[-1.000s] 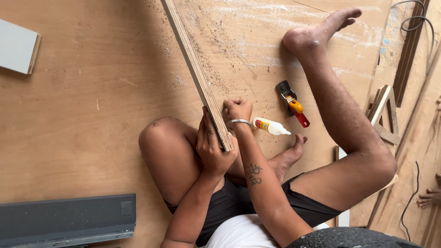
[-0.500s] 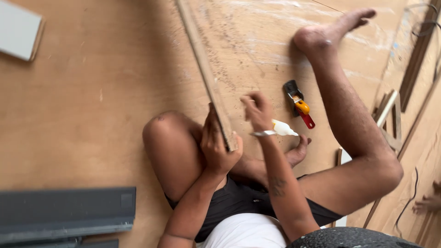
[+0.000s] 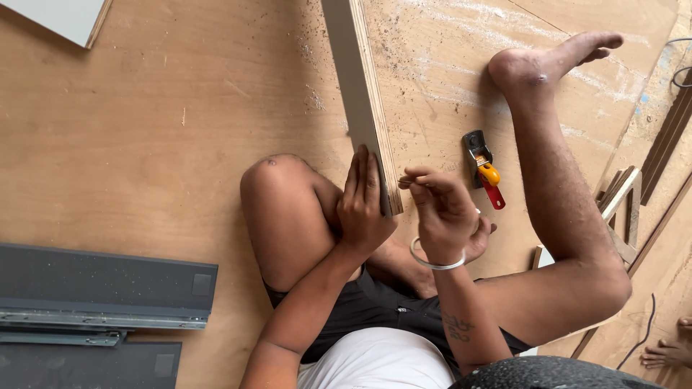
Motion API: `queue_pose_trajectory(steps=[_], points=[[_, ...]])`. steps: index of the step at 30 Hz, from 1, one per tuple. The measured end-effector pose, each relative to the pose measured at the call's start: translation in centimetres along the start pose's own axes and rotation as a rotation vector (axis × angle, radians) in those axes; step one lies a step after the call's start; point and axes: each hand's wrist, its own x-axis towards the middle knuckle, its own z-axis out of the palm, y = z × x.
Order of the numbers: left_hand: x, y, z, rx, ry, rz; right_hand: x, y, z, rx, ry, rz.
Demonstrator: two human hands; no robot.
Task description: Applying adhesive to the edges of wood pieces and joining them to assemble furniture components.
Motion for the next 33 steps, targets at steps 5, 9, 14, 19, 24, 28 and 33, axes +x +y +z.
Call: queue_pose_trajectory(steps=[5, 9, 14, 19, 24, 28, 33], points=[[0.3, 0.3, -0.2, -0.044, -0.008, -0.011, 0.2, -0.6, 1.0, -0.303, 0.009, -0.106], [0.5, 0.4, -0.5, -0.071, -0.016, -0.001, 0.5, -0.2, 1.3, -0.5, 0.011, -0.24], [0.4, 0.3, -0.4, -0.07, -0.03, -0.009, 0.5, -0.3, 1.4, -0.464, 0.01, -0.241], [0.3, 0.3, -0.3, -0.057, -0.042, -0.015, 0.6, -0.1, 1.7, -0.498, 0.029, -0.214], [0.4, 0.4, -0.5, -0.068, -0.041, -0.023, 0.4, 0.0, 2.0, -0.452, 0.032, -0.245], [0.0, 0.0, 0.1, -0.055, -0.057, -0.025, -0.3, -0.3, 1.8, -0.476, 0.034, -0.278], [0.0, 0.0, -0.1, -0.064, -0.05, -0.007, -1.8, -1.6, 1.7, -0.625, 0.057, -0.288]])
